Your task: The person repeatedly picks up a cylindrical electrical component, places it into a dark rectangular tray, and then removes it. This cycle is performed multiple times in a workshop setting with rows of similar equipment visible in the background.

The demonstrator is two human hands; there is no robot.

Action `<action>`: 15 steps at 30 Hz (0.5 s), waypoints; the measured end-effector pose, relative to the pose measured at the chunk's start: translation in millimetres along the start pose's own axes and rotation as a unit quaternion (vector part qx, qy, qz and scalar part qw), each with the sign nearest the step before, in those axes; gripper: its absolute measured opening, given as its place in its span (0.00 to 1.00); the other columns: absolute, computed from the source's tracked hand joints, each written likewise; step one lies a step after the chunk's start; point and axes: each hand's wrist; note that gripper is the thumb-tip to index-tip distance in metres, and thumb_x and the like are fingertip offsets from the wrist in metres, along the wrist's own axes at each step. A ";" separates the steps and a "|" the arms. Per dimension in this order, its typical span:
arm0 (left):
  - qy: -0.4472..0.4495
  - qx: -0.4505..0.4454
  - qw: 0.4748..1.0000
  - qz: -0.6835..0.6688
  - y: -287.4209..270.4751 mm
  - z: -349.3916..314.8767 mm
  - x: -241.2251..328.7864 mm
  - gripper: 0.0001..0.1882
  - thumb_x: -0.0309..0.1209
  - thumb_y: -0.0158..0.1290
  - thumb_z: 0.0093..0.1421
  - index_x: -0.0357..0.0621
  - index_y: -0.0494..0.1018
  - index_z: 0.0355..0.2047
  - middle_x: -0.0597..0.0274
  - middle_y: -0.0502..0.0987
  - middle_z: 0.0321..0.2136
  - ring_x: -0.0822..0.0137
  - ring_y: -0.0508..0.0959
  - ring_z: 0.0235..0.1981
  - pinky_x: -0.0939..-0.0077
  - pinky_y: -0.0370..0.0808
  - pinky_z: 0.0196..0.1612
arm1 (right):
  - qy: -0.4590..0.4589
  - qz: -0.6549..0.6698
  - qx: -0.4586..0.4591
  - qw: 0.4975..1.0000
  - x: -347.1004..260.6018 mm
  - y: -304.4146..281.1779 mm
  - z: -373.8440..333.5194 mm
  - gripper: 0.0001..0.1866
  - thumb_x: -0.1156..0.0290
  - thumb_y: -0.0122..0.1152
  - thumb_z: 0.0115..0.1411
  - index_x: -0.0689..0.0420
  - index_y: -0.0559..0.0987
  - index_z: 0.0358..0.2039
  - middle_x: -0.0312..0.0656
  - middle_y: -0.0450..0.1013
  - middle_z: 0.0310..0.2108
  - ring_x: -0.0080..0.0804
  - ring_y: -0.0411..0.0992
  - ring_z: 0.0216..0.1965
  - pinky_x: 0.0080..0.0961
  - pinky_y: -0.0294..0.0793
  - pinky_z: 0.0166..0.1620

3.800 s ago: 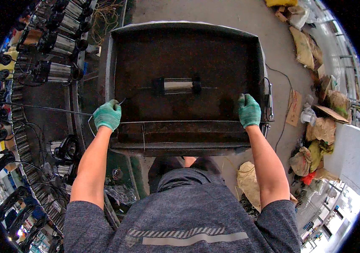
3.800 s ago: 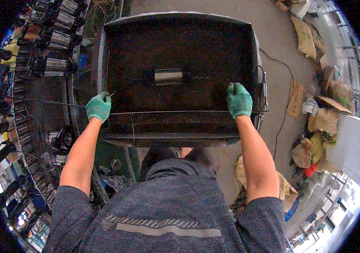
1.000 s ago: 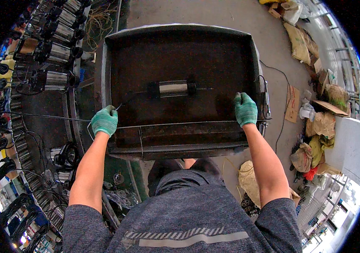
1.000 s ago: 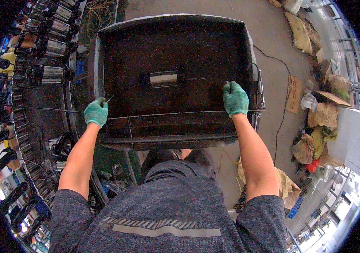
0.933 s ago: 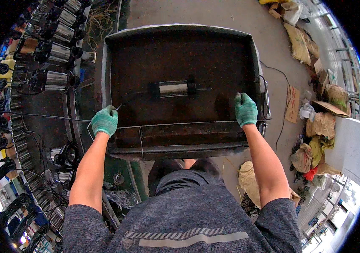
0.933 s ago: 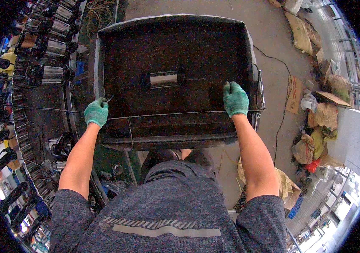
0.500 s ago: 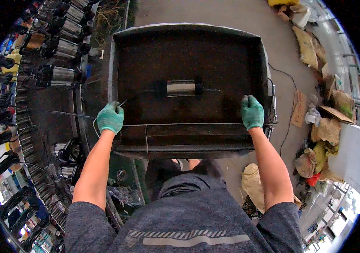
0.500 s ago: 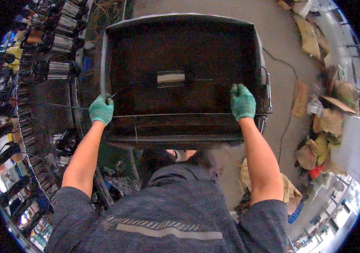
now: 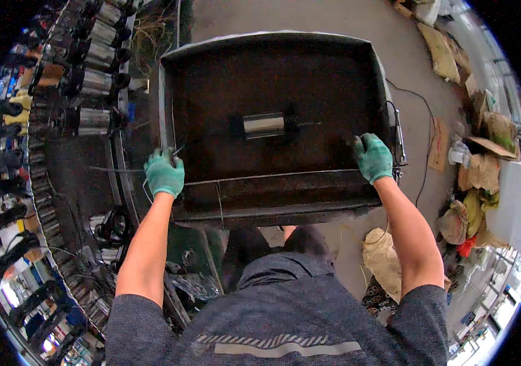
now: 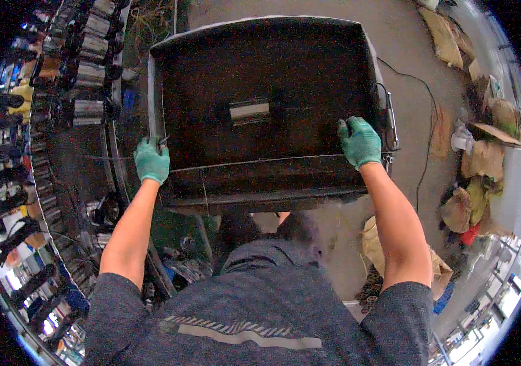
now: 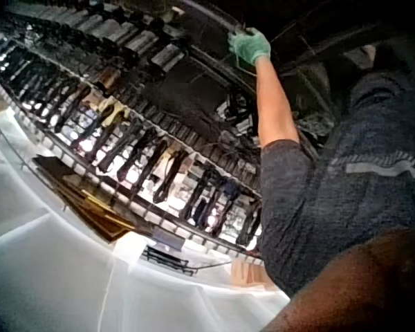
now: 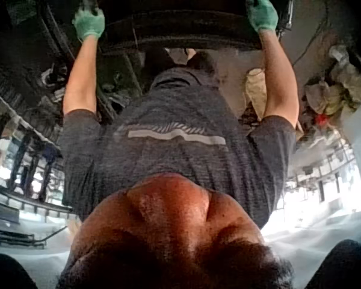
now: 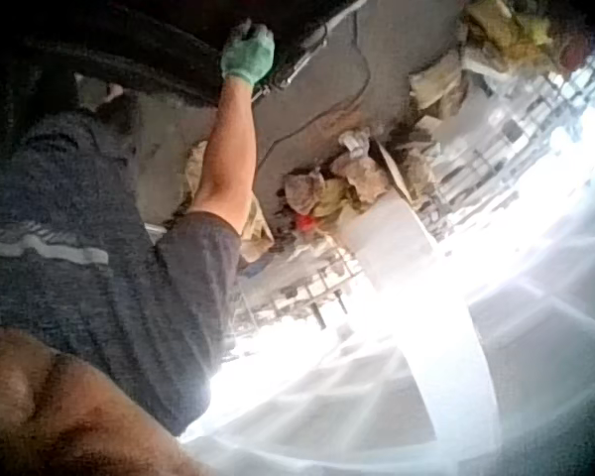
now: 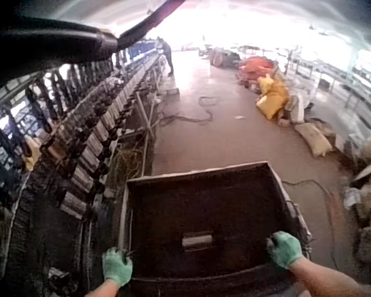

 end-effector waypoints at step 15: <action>0.094 -0.207 0.915 -0.332 16.5 53.3 176.5 0.17 0.32 0.58 0.62 0.39 0.72 0.49 0.49 0.81 0.38 0.49 0.81 0.43 0.58 0.76 0.49 | 0.095 0.045 -0.105 0.989 -3.5 -14.2 5.9 0.23 0.50 0.42 0.73 0.54 0.80 0.43 0.50 0.78 0.45 0.53 0.77 0.47 0.48 0.77 0.52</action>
Point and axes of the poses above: each hand's wrist, its own z-axis towards the middle knuckle, its own y-axis out of the palm, x = y × z
